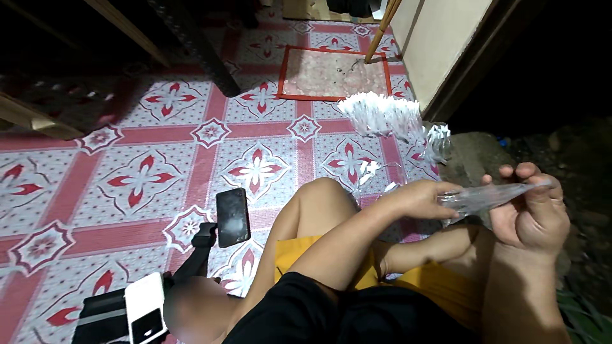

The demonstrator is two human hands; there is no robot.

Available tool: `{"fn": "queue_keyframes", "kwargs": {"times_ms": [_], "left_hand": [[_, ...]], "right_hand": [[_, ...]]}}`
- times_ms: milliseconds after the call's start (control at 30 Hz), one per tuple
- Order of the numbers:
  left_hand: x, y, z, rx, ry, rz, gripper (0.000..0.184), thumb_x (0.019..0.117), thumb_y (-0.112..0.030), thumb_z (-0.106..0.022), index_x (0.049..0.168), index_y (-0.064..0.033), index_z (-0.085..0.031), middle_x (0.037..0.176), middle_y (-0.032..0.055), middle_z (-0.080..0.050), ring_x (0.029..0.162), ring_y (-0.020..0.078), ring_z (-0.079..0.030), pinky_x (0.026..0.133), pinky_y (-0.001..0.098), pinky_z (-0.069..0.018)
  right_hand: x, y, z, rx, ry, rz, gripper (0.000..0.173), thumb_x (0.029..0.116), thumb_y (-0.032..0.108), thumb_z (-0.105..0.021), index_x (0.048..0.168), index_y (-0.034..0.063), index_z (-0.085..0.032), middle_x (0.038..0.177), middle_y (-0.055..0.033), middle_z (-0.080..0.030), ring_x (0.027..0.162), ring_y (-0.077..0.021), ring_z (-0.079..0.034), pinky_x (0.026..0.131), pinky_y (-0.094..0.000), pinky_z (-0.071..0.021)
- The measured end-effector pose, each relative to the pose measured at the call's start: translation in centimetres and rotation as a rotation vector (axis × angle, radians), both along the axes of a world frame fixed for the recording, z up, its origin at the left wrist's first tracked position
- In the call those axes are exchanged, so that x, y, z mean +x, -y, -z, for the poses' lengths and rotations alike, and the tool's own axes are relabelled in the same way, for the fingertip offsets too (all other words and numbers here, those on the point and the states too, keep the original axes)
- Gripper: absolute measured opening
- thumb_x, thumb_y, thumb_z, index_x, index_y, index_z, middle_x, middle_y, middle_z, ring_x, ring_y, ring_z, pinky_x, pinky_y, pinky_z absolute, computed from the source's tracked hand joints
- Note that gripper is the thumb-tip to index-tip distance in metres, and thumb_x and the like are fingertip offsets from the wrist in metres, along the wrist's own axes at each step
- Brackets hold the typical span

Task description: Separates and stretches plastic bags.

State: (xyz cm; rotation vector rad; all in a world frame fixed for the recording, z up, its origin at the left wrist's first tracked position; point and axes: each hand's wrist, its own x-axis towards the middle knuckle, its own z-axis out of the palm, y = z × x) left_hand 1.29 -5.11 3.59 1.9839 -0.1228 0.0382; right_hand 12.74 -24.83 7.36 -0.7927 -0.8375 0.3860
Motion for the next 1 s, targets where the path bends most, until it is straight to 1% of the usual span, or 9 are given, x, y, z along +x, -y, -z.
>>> {"fn": "queue_keyframes", "kwargs": {"times_ms": [133, 233, 533, 667, 700, 833, 900, 967, 1000], "left_hand": [[0.7, -0.1, 1.6, -0.052, 0.004, 0.066, 0.045, 0.0905, -0.048, -0.076, 0.121, -0.0156, -0.069, 0.101, 0.0007, -0.074, 0.09, 0.0091, -0.071, 0.085, 0.0371, -0.061], [0.2, -0.5, 1.1, -0.103, 0.019, 0.089, 0.042, 0.0899, -0.042, -0.079, 0.118, -0.0124, -0.07, 0.097, 0.0021, -0.074, 0.085, 0.0098, -0.07, 0.079, 0.0351, -0.0611], [-2.1, -2.2, -2.1, -0.144, 0.023, 0.06, 0.033, 0.0872, -0.03, -0.083, 0.108, -0.0071, -0.071, 0.089, 0.0028, -0.072, 0.08, 0.009, -0.068, 0.077, 0.0318, -0.0593], [-1.9, -2.6, -1.4, -0.137, 0.069, 0.064, 0.031, 0.0852, -0.03, -0.085, 0.102, -0.0072, -0.071, 0.085, 0.0018, -0.071, 0.077, 0.0082, -0.067, 0.073, 0.0303, -0.059], [-1.9, -2.6, -1.3, -0.122, 0.094, 0.053, 0.032, 0.0841, -0.03, -0.086, 0.1, -0.0072, -0.07, 0.086, 0.0018, -0.071, 0.078, 0.0085, -0.067, 0.074, 0.0302, -0.0587], [-1.7, -2.7, -1.2, -0.014, 0.215, -0.001, 0.033, 0.0783, -0.036, -0.089, 0.092, -0.0088, -0.076, 0.103, 0.0016, -0.068, 0.105, 0.0143, -0.061, 0.094, 0.0346, -0.0521], [-1.5, -2.7, -0.7, -0.032, 0.223, 0.019, 0.032, 0.0798, -0.035, -0.088, 0.098, -0.0102, -0.078, 0.113, 0.0001, -0.07, 0.114, 0.0144, -0.061, 0.1, 0.0352, -0.0509], [-1.4, -2.5, -0.4, -0.12, 0.16, 0.075, 0.033, 0.0834, -0.03, -0.086, 0.105, -0.0072, -0.077, 0.116, 0.0022, -0.072, 0.114, 0.013, -0.064, 0.1, 0.0334, -0.0538], [-1.2, -2.2, 0.0, -0.184, 0.122, 0.102, 0.034, 0.0846, -0.027, -0.085, 0.108, -0.0052, -0.075, 0.111, 0.0041, -0.073, 0.105, 0.0124, -0.068, 0.093, 0.0329, -0.0576]], "right_hand": [[0.5, 0.5, 0.6, -0.012, -0.011, -0.019, 0.018, 0.1047, 0.014, -0.055, 0.113, 0.0038, -0.067, 0.125, -0.015, -0.062, 0.12, -0.0342, -0.06, 0.101, -0.0543, -0.0538], [1.3, 1.3, 1.6, -0.022, -0.004, -0.02, 0.018, 0.1051, 0.014, -0.054, 0.114, 0.0044, -0.067, 0.127, -0.0152, -0.062, 0.12, -0.0348, -0.06, 0.102, -0.0548, -0.0532], [1.6, 1.4, 1.9, -0.012, -0.028, -0.045, 0.019, 0.1052, 0.013, -0.053, 0.115, 0.0025, -0.066, 0.127, -0.0161, -0.061, 0.117, -0.0343, -0.062, 0.1, -0.0527, -0.055], [1.7, 1.2, 2.2, -0.007, -0.026, -0.049, 0.019, 0.1048, 0.013, -0.054, 0.116, 0.0034, -0.066, 0.127, -0.0156, -0.061, 0.117, -0.0341, -0.062, 0.1, -0.0527, -0.0548], [1.9, 1.3, 2.4, -0.011, -0.021, -0.052, 0.019, 0.1047, 0.013, -0.054, 0.115, 0.0036, -0.067, 0.126, -0.0156, -0.061, 0.117, -0.0342, -0.062, 0.1, -0.053, -0.0546], [1.5, 1.0, 2.5, -0.034, 0.024, -0.042, 0.018, 0.1043, 0.013, -0.055, 0.116, 0.0053, -0.067, 0.128, -0.0141, -0.061, 0.117, -0.033, -0.061, 0.101, -0.0519, -0.0543], [0.8, 0.5, 1.9, -0.034, 0.028, -0.04, 0.018, 0.1045, 0.012, -0.054, 0.115, 0.0044, -0.067, 0.126, -0.0143, -0.061, 0.116, -0.0326, -0.062, 0.1, -0.0517, -0.0547], [0.1, 0.0, 1.4, -0.028, 0.023, -0.036, 0.018, 0.1047, 0.012, -0.054, 0.115, 0.0041, -0.067, 0.124, -0.0141, -0.062, 0.115, -0.0323, -0.062, 0.1, -0.0516, -0.0549], [0.1, 0.0, 1.4, -0.029, 0.021, -0.034, 0.018, 0.1047, 0.012, -0.054, 0.114, 0.0041, -0.067, 0.124, -0.0141, -0.062, 0.115, -0.0324, -0.062, 0.1, -0.0519, -0.0546]]}}
